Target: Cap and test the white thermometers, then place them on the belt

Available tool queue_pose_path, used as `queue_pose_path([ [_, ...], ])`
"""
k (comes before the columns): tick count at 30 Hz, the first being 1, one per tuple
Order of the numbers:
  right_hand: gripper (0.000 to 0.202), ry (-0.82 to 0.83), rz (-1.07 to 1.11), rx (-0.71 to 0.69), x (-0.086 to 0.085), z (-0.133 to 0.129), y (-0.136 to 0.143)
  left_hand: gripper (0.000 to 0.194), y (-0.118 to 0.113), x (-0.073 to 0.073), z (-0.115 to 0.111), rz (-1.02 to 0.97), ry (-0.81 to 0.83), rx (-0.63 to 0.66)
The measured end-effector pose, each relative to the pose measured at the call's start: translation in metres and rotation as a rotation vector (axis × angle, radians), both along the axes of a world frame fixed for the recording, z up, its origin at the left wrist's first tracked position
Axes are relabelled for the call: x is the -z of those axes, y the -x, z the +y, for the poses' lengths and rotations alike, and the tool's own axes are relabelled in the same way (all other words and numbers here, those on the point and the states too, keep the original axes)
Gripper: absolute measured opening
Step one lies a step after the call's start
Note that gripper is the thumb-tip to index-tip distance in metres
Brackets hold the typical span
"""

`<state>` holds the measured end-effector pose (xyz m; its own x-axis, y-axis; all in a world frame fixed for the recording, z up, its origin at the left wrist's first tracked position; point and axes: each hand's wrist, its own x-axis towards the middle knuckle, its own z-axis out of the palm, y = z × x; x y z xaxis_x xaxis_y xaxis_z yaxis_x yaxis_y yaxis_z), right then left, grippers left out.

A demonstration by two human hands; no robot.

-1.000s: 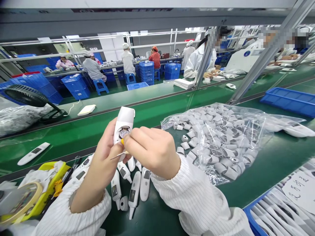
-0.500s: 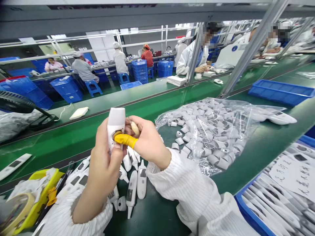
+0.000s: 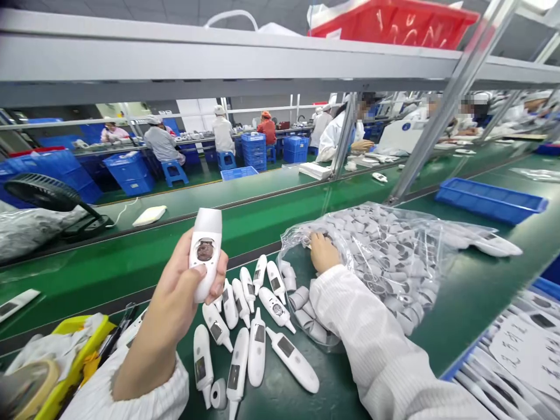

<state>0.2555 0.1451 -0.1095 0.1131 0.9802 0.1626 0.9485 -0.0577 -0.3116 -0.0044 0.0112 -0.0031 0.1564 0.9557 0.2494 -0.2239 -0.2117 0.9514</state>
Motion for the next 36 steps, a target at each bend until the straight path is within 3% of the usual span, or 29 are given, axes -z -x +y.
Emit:
queue_pose_path([
  [3, 0.033, 0.035, -0.12, 0.024, 0.022, 0.007, -0.009, 0.046, -0.001, 0.0, 0.0, -0.004, 0.028, 0.005],
  [8, 0.033, 0.056, -0.227, 0.007, 0.036, 0.011, -0.017, 0.052, -0.001, 0.002, 0.004, 0.069, 0.059, -0.034],
  [14, 0.024, 0.025, -0.242, -0.011, 0.046, 0.015, -0.025, 0.06, -0.01, 0.017, 0.008, 0.68, -0.214, -0.516],
  [17, 0.027, -0.013, -0.219, -0.011, 0.05, 0.016, -0.028, 0.061, -0.01, 0.023, 0.021, 0.868, -0.289, -0.665],
  [19, 0.029, -0.05, -0.201, -0.002, 0.052, 0.016, -0.031, 0.058, 0.001, 0.028, 0.042, 0.98, -0.219, -0.681],
  [22, 0.036, -0.124, -0.173, 0.004, 0.053, 0.017, -0.034, 0.051, 0.041, 0.04, 0.09, 1.086, -0.037, -0.707],
  [25, 0.038, -0.178, -0.147, -0.004, 0.054, 0.017, -0.036, 0.04, 0.094, 0.06, 0.134, 1.148, 0.192, -0.831],
  [28, 0.037, -0.209, -0.121, -0.02, 0.058, 0.018, -0.039, 0.038, 0.133, 0.085, 0.156, 1.186, 0.37, -0.929],
  [32, 0.042, -0.239, -0.082, -0.049, 0.067, 0.021, -0.042, 0.038, 0.146, 0.112, 0.168, 1.188, 0.494, -1.023],
  [36, 0.045, -0.24, -0.045, -0.038, 0.074, 0.024, -0.045, 0.039, 0.141, 0.124, 0.187, 1.132, 0.468, -1.068],
])
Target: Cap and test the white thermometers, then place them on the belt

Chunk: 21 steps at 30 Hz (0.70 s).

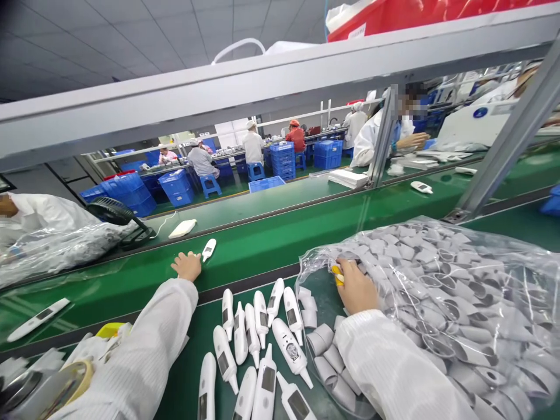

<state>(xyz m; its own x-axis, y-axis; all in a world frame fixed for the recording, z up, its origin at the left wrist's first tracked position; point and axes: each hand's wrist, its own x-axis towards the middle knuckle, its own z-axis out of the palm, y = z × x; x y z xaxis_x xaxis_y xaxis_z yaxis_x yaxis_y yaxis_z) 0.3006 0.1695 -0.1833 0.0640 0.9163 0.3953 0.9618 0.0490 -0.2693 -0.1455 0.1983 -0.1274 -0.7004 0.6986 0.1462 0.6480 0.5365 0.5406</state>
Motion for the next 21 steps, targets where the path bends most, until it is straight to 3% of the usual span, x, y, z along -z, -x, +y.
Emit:
queue_pose_path([
  [6, 0.042, 0.005, 0.074, 0.004, -0.001, 0.0, 0.001, 0.039, -0.008, -0.003, 0.023, -0.216, -0.136, 0.094],
  [11, 0.047, 0.009, 0.181, 0.023, -0.008, -0.005, 0.007, 0.037, -0.018, -0.019, 0.018, -0.56, -0.301, 0.174],
  [16, 0.046, -0.03, 0.381, -0.049, -0.028, -0.013, 0.016, 0.036, -0.038, -0.045, -0.021, -0.948, -0.618, 0.31],
  [21, 0.031, -0.094, 0.726, -0.314, -0.083, -0.02, 0.051, 0.032, -0.082, -0.081, -0.088, -1.256, -0.833, 0.523],
])
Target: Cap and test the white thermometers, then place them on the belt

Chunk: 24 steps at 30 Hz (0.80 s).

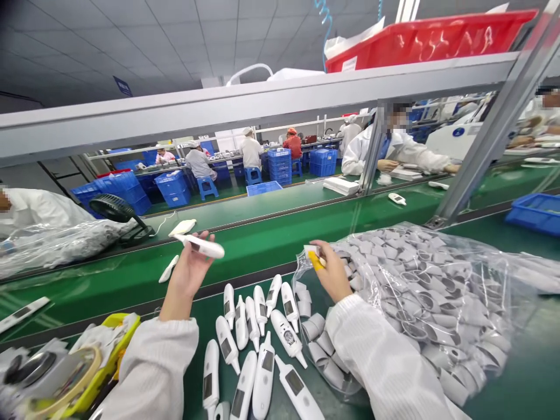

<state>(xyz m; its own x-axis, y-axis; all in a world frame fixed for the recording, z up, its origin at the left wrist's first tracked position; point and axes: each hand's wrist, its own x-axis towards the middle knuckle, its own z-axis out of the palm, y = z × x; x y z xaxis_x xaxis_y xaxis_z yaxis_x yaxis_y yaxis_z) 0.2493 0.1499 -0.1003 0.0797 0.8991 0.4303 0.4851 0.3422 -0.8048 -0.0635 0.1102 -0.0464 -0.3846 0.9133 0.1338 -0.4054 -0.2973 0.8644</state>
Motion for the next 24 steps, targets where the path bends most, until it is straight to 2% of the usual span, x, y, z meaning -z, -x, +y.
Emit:
queue_pose_path([
  [5, 0.041, -0.085, 0.353, -0.215, -0.068, -0.034, 0.046, 0.041, -0.047, -0.036, -0.06, -0.066, -0.069, 0.197],
  [7, 0.039, -0.088, 0.559, -0.328, -0.087, -0.054, 0.059, 0.049, -0.057, -0.046, -0.078, -0.013, -0.056, 0.303],
  [9, 0.036, -0.062, 0.723, -0.445, -0.099, -0.071, 0.067, 0.059, -0.062, -0.052, -0.093, 0.099, -0.033, 0.417],
  [11, 0.038, -0.036, 0.791, -0.509, -0.104, -0.083, 0.07, 0.055, -0.063, -0.054, -0.103, 0.22, -0.037, 0.502],
  [13, 0.041, -0.029, 0.812, -0.522, -0.105, -0.089, 0.071, 0.04, -0.065, -0.052, -0.11, 0.293, -0.072, 0.552],
  [15, 0.043, -0.031, 0.811, -0.51, -0.104, -0.092, 0.07, 0.036, -0.068, -0.05, -0.115, 0.319, -0.086, 0.582],
  [21, 0.043, -0.058, 0.763, -0.455, -0.099, -0.097, 0.073, 0.057, -0.08, -0.042, -0.12, 0.385, 0.043, 0.577],
  [24, 0.038, -0.109, 0.653, -0.45, -0.098, -0.098, 0.075, 0.068, -0.085, -0.037, -0.116, 0.531, 0.067, 0.476],
])
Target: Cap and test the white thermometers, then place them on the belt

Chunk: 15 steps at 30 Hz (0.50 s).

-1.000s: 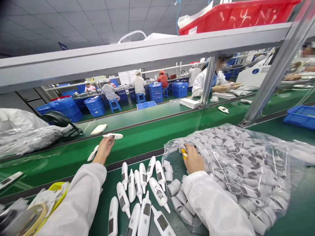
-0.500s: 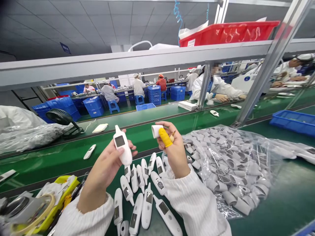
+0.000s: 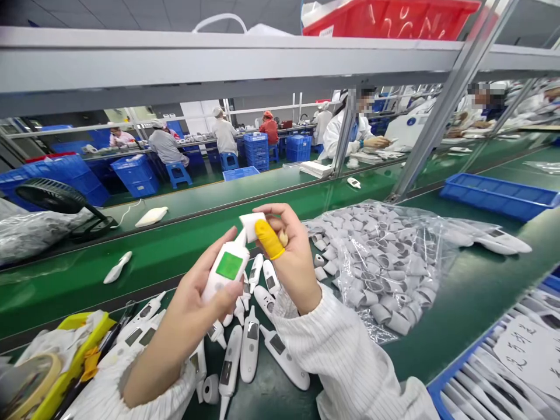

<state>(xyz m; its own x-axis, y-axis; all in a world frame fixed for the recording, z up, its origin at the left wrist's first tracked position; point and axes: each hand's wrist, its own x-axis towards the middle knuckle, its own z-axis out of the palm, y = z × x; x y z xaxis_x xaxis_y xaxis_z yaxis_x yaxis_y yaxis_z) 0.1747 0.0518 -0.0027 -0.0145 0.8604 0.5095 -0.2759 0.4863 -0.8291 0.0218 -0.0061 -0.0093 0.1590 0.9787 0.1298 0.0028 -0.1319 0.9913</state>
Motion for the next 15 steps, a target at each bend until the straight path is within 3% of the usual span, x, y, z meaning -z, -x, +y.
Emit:
queue_pose_path([
  [4, 0.033, -0.066, -0.189, -0.04, 0.001, -0.0003, 0.0003, 0.071, -0.0047, 0.0025, 0.0056, 0.149, -0.09, -0.145],
  [9, 0.027, -0.05, -0.137, -0.002, 0.0016, -0.0016, 0.0019, 0.069, -0.0043, 0.0006, 0.006, 0.162, -0.094, -0.129],
  [15, 0.034, -0.108, -0.197, 0.06, 0.0052, -0.0003, 0.0034, 0.073, -0.0036, 0.0038, 0.0063, 0.183, -0.111, -0.139],
])
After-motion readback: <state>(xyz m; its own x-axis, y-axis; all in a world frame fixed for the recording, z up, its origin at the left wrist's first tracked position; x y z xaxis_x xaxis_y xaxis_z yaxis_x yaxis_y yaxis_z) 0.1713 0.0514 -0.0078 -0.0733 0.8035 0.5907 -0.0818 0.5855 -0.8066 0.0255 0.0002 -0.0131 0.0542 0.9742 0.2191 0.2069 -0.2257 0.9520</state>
